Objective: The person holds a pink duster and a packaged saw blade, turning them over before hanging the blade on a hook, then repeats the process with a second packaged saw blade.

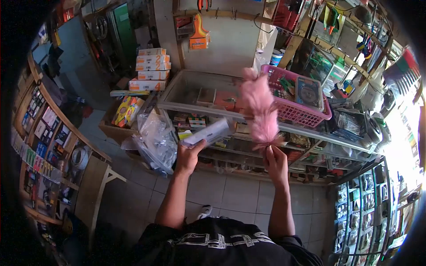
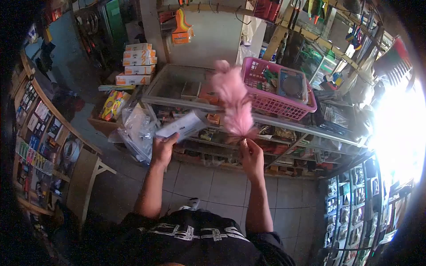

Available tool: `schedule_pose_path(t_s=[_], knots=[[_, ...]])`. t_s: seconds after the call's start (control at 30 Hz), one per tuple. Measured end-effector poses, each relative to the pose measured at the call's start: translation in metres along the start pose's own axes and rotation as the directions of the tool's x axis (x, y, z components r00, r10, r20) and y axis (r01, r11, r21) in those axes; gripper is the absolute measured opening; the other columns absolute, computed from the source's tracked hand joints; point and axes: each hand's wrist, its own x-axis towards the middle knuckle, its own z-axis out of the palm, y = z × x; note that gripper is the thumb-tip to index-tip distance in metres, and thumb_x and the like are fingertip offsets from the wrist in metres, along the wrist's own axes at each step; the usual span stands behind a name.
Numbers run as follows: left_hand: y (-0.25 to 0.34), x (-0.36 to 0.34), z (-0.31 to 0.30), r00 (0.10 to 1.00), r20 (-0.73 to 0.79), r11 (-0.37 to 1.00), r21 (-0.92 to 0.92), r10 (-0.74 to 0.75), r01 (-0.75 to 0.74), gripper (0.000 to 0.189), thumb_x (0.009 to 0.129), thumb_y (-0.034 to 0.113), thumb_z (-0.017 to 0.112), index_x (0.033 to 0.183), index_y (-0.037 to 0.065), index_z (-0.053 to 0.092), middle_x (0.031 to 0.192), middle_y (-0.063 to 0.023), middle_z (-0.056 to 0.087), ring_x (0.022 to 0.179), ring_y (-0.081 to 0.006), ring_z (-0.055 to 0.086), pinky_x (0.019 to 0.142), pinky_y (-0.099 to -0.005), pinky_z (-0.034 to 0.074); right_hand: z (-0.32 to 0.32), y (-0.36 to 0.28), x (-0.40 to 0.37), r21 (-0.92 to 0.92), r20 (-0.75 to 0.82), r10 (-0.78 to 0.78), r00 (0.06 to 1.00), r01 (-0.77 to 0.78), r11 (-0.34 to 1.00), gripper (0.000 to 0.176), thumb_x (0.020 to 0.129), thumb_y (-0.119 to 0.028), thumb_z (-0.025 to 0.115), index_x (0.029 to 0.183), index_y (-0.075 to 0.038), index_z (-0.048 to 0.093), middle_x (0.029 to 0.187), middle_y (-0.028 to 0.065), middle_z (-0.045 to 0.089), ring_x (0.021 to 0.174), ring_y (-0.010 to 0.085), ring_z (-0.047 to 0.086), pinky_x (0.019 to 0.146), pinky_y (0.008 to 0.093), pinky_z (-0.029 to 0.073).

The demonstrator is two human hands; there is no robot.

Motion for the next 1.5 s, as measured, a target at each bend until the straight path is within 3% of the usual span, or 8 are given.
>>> schedule_pose_path(t_s=[0.23,0.47,0.57,0.63,0.67,0.93,1.07,1.5], knots=[[0.057,-0.01,0.02,0.786,0.547,0.572,0.56,0.287,-0.599,0.051,0.078,-0.012,0.061,0.111,0.022,0.082,0.139,-0.0004,0.067,0.137,-0.0276,0.049,0.118,-0.0401,0.033,0.02,-0.025,-0.008,0.448,0.393,0.172,0.904,-0.351,0.822,0.029,0.106,-0.035,0.057,0.1,-0.008,0.063,0.07,-0.0043,0.054,0.046,0.0048,0.043,0.039,0.0228,0.028],[0.066,-0.026,0.036,0.756,0.496,0.306,0.707,0.428,-0.637,0.052,0.088,-0.009,0.055,0.124,0.023,0.076,0.162,-0.0069,0.042,0.15,-0.0312,0.035,0.125,-0.0439,0.022,0.026,-0.02,-0.004,0.522,0.373,0.172,0.912,-0.36,0.773,0.012,0.092,-0.007,0.069,0.092,-0.01,0.058,0.07,-0.0043,0.054,0.048,0.0055,0.044,0.041,0.0244,0.031],[0.053,-0.025,0.046,0.839,0.127,0.679,0.529,0.53,-0.509,0.051,0.101,0.007,0.055,0.151,0.012,0.051,0.167,-0.0119,0.03,0.15,-0.031,0.033,0.125,-0.043,0.021,0.031,-0.017,-0.005,0.548,0.267,0.121,0.956,-0.254,0.797,0.009,0.092,-0.005,0.069,0.094,-0.009,0.061,0.073,-0.0041,0.057,0.052,0.0057,0.047,0.043,0.0242,0.033],[0.038,-0.028,0.037,0.994,0.06,0.973,-0.217,0.088,-0.073,0.055,0.104,0.015,0.054,0.156,0.011,0.038,0.16,-0.0141,0.039,0.146,-0.0283,0.04,0.119,-0.0483,0.034,0.036,-0.017,-0.007,0.533,0.197,0.087,0.976,-0.182,0.826,0.007,0.093,-0.005,0.068,0.095,-0.008,0.062,0.075,-0.0039,0.059,0.056,0.0049,0.049,0.046,0.0239,0.035],[0.03,-0.031,0.033,0.978,0.166,0.805,-0.558,-0.13,0.201,0.059,0.106,0.019,0.054,0.159,0.01,0.032,0.157,-0.0152,0.043,0.144,-0.027,0.043,0.116,-0.0509,0.04,0.038,-0.013,-0.007,0.518,0.178,0.054,0.983,-0.14,0.844,0.006,0.093,-0.005,0.067,0.096,-0.007,0.063,0.076,-0.0037,0.06,0.058,0.0044,0.049,0.049,0.0241,0.037],[0.017,-0.052,0.043,0.994,0.008,0.972,-0.209,-0.108,0.107,0.045,0.103,0.02,0.059,0.144,0.007,0.047,0.137,-0.0083,0.058,0.121,-0.0206,0.06,0.095,-0.0379,0.059,0.02,-0.041,-0.039,-0.342,0.171,-0.483,0.859,0.511,0.788,0.02,0.094,-0.013,0.069,0.104,0.002,0.062,0.074,0.0118,0.059,0.067,0.0159,0.055,0.066,0.0342,0.047],[-0.002,-0.064,0.012,0.994,-0.01,0.99,-0.093,-0.108,0.106,0.044,0.097,0.015,0.066,0.138,0.008,0.054,0.126,-0.0038,0.063,0.111,-0.0154,0.064,0.092,-0.033,0.057,-0.012,-0.019,-0.04,-0.291,0.465,-0.235,0.854,0.398,0.87,0.023,0.095,-0.014,0.067,0.112,0.002,0.069,0.093,0.0203,0.072,0.08,0.0319,0.071,0.075,0.04,0.054],[0.014,-0.091,0.033,0.998,-0.057,0.991,-0.136,0.002,-0.01,0.036,0.102,0.02,0.062,0.134,0.006,0.055,0.117,-0.0019,0.063,0.104,-0.011,0.061,0.09,-0.0307,0.054,-0.013,-0.016,-0.048,-0.253,0.437,-0.223,0.871,0.357,0.899,0.025,0.096,-0.015,0.068,0.114,0.002,0.07,0.09,0.0189,0.073,0.079,0.0186,0.067,0.075,0.0355,0.054]])
